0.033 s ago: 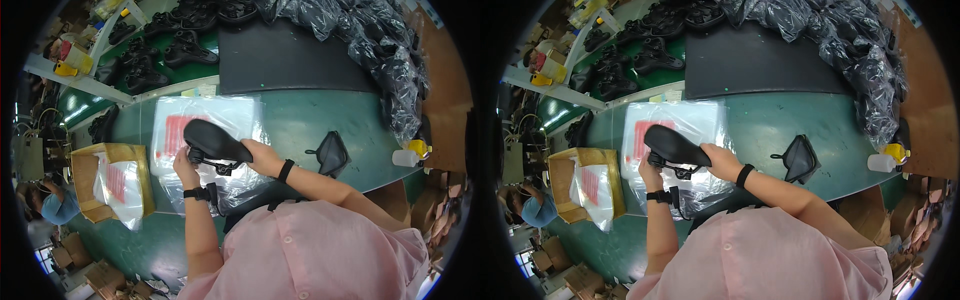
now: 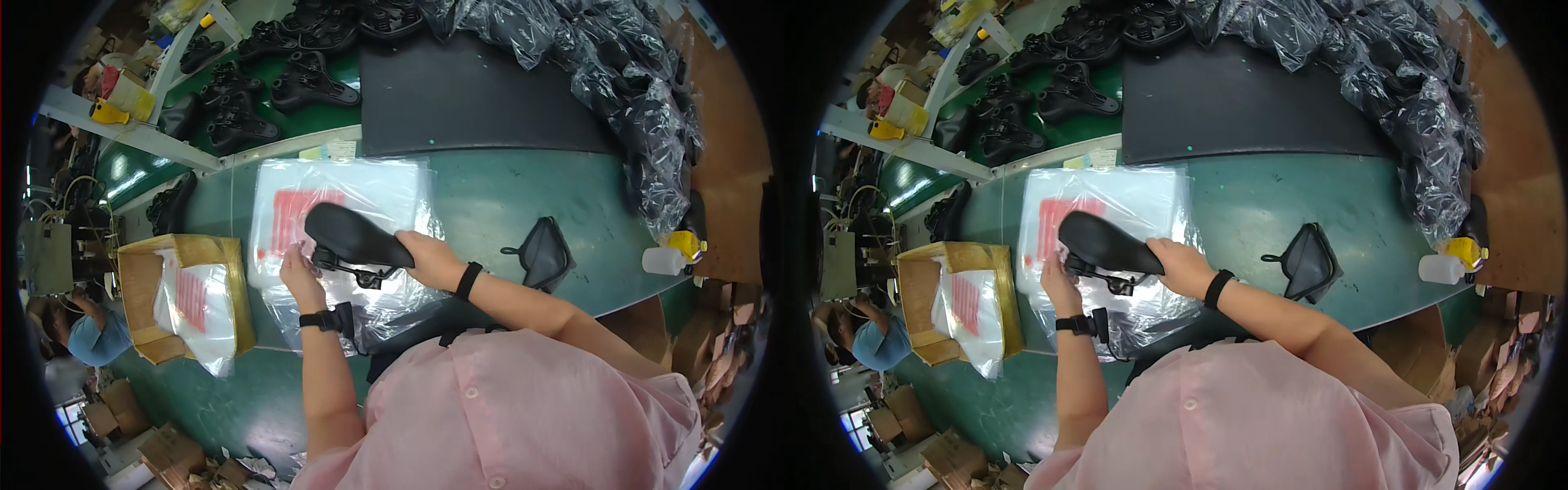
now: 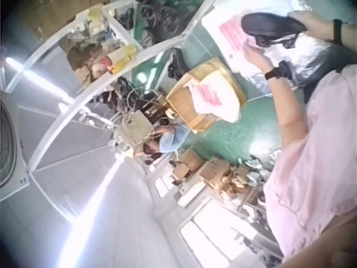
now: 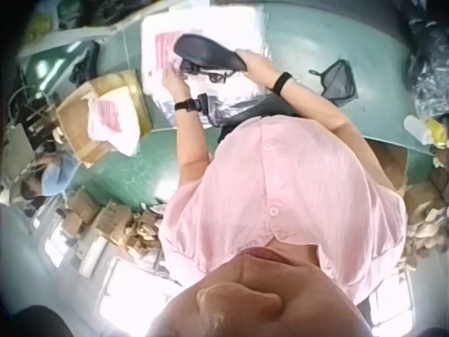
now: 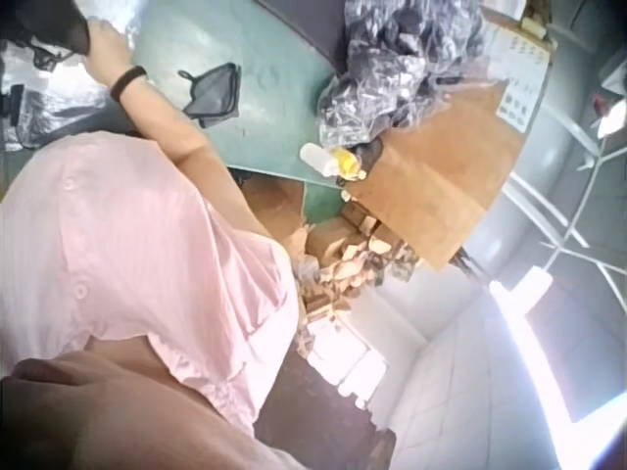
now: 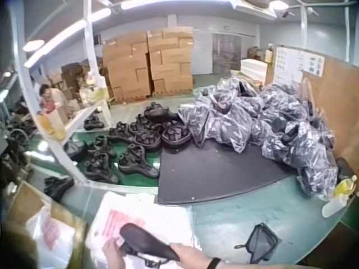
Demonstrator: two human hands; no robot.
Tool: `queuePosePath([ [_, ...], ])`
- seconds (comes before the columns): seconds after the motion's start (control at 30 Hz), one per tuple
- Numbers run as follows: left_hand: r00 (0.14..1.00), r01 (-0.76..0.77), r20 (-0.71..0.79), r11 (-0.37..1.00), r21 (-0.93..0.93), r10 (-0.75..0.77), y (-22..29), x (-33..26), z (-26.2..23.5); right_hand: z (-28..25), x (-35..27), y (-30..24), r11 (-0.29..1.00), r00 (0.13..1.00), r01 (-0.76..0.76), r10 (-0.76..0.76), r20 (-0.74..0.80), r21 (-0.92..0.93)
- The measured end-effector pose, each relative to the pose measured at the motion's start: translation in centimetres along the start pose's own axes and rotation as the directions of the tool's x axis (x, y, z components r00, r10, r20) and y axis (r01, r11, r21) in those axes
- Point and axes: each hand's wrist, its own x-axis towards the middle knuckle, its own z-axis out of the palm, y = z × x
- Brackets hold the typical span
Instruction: The person repeatedly picks up black bicycle seats from a pile, wipes them with a cloth, and places them into clear plastic bags on a green workbench. The person handles the seats one at a time, turning them over to clean different sides before bagging them.
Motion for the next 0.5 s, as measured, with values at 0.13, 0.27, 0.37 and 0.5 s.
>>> queuePosePath([
  [0.13,0.919,-0.360,0.266,0.892,0.273,0.290,6.4,-3.2,0.8,-1.3,1.0,-0.7,0.990,0.993,0.024,-0.007,0.122,-0.138],
  [0.27,0.510,-0.804,0.814,0.492,0.335,0.279,10.3,-8.5,3.0,-2.6,2.0,-0.5,0.951,0.949,-0.257,0.215,0.231,0.173],
  [0.37,0.722,-0.656,0.636,0.562,0.504,0.273,8.8,-7.2,1.2,-3.9,0.9,0.0,0.470,0.881,-0.467,0.319,0.349,0.749],
  [0.5,0.070,-0.723,0.982,0.687,-0.069,0.173,7.0,-14.6,6.8,-4.9,1.1,-0.3,0.148,0.830,-0.433,0.450,0.330,0.889],
])
